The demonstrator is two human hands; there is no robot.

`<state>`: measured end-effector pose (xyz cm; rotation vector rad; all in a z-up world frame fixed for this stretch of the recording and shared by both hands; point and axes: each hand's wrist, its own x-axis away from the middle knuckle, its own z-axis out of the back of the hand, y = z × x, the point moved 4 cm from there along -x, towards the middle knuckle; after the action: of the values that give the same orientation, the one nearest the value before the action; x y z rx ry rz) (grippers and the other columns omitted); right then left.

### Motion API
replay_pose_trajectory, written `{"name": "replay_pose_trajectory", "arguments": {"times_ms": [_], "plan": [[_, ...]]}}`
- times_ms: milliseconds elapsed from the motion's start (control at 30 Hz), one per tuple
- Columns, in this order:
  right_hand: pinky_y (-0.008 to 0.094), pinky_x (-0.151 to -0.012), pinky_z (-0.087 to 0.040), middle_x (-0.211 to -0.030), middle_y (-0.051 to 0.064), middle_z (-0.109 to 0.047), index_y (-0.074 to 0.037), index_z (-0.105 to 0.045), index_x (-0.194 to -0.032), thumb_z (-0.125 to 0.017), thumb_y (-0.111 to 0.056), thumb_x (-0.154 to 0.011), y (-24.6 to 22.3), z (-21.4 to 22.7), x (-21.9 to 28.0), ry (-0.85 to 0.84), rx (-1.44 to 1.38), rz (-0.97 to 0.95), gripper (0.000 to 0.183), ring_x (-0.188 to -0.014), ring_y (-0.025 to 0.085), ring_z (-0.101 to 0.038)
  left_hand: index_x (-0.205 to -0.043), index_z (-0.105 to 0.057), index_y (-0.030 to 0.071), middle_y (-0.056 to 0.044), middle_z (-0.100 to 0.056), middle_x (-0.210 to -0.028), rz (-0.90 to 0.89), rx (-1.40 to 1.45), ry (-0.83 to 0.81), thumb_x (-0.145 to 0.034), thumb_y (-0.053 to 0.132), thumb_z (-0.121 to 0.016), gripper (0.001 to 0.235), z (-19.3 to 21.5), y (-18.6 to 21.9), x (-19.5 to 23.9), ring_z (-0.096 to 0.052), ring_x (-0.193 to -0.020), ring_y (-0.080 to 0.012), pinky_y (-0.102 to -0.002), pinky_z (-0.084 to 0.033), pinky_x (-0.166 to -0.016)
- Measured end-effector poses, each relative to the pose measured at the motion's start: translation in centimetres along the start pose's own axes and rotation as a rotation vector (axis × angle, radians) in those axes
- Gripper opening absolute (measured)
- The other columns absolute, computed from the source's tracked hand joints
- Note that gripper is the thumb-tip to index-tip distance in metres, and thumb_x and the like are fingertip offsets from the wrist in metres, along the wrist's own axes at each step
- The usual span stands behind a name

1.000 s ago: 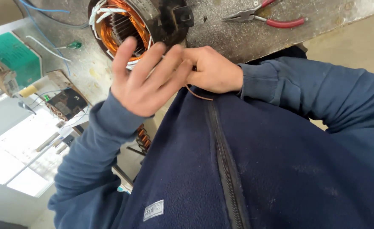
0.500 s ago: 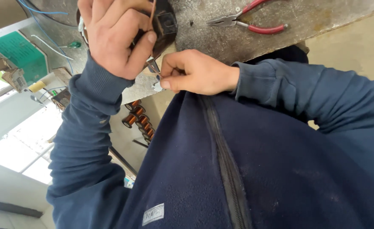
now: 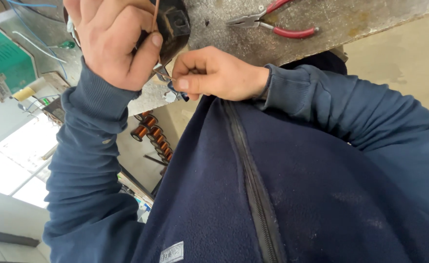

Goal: Wiring and insulating the coils of an electric motor stator at a workbench.

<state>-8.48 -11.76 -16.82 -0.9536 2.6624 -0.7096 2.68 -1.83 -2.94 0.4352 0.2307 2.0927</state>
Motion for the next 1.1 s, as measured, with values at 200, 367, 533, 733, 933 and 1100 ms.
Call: {"name": "replay_pose_trajectory", "arguments": {"times_ms": [200,367,533,733,933,1100], "plan": [[0.026,-0.073,-0.052,-0.090,-0.001,-0.065,-0.002,-0.064,-0.110,-0.065,-0.026,-0.105,0.1,-1.2,0.1,-0.035,0.165,0.064,0.024,-0.081,0.008,-0.061,-0.103,-0.062,0.009,-0.005,-0.061,-0.114,0.062,-0.005,0.003,-0.089,0.005,-0.066,0.014,-0.5,-0.4,0.9,-0.051,-0.111,-0.0289,-0.043,-0.031,-0.104],[0.031,-0.066,-0.051,-0.081,0.003,-0.065,-0.003,-0.064,-0.104,-0.067,-0.022,-0.101,-0.4,-1.6,-0.3,0.001,0.442,0.161,0.019,-0.073,0.012,-0.061,-0.102,-0.061,0.007,-0.006,-0.062,-0.113,0.039,0.022,-0.009,-0.094,0.004,-0.067,0.011,-0.4,-0.4,0.5,-0.051,-0.109,-0.0300,-0.044,-0.031,-0.101],[0.035,-0.062,-0.048,-0.075,0.008,-0.063,-0.002,-0.061,-0.100,-0.068,-0.021,-0.099,-0.3,-1.7,-0.5,0.004,0.531,0.201,0.020,-0.066,0.019,-0.060,-0.102,-0.060,0.007,-0.004,-0.063,-0.116,0.023,0.009,-0.002,-0.090,0.002,-0.065,0.014,-0.1,-0.2,0.1,-0.052,-0.111,-0.0286,-0.042,-0.030,-0.105],[0.036,-0.060,-0.051,-0.073,0.008,-0.066,-0.005,-0.067,-0.101,-0.064,-0.027,-0.101,-1.6,-1.4,0.7,0.074,0.554,0.098,0.022,-0.064,0.021,-0.067,-0.104,-0.063,0.007,-0.004,-0.066,-0.119,-0.078,0.038,0.001,-0.096,0.004,-0.066,0.009,0.4,0.2,-0.7,-0.053,-0.112,-0.0269,-0.041,-0.032,-0.104],[0.040,-0.065,-0.052,-0.080,0.013,-0.066,-0.006,-0.071,-0.103,-0.066,-0.023,-0.104,-3.0,-0.8,2.6,0.151,0.898,0.253,0.019,-0.072,0.032,-0.067,-0.112,-0.063,0.006,-0.007,-0.067,-0.119,-0.026,0.188,-0.047,-0.107,0.010,-0.060,0.008,0.0,-0.8,0.4,-0.062,-0.102,-0.0279,-0.038,-0.047,-0.090],[0.042,-0.068,-0.052,-0.086,0.012,-0.067,-0.005,-0.070,-0.099,-0.066,-0.019,-0.103,-6.2,-0.5,4.4,0.100,1.095,0.296,0.015,-0.078,0.034,-0.067,-0.124,-0.068,0.002,-0.012,-0.067,-0.105,-0.007,0.230,0.035,-0.111,0.017,-0.061,0.021,-0.3,-1.0,1.3,-0.066,-0.097,-0.0310,-0.040,-0.051,-0.084]]}}
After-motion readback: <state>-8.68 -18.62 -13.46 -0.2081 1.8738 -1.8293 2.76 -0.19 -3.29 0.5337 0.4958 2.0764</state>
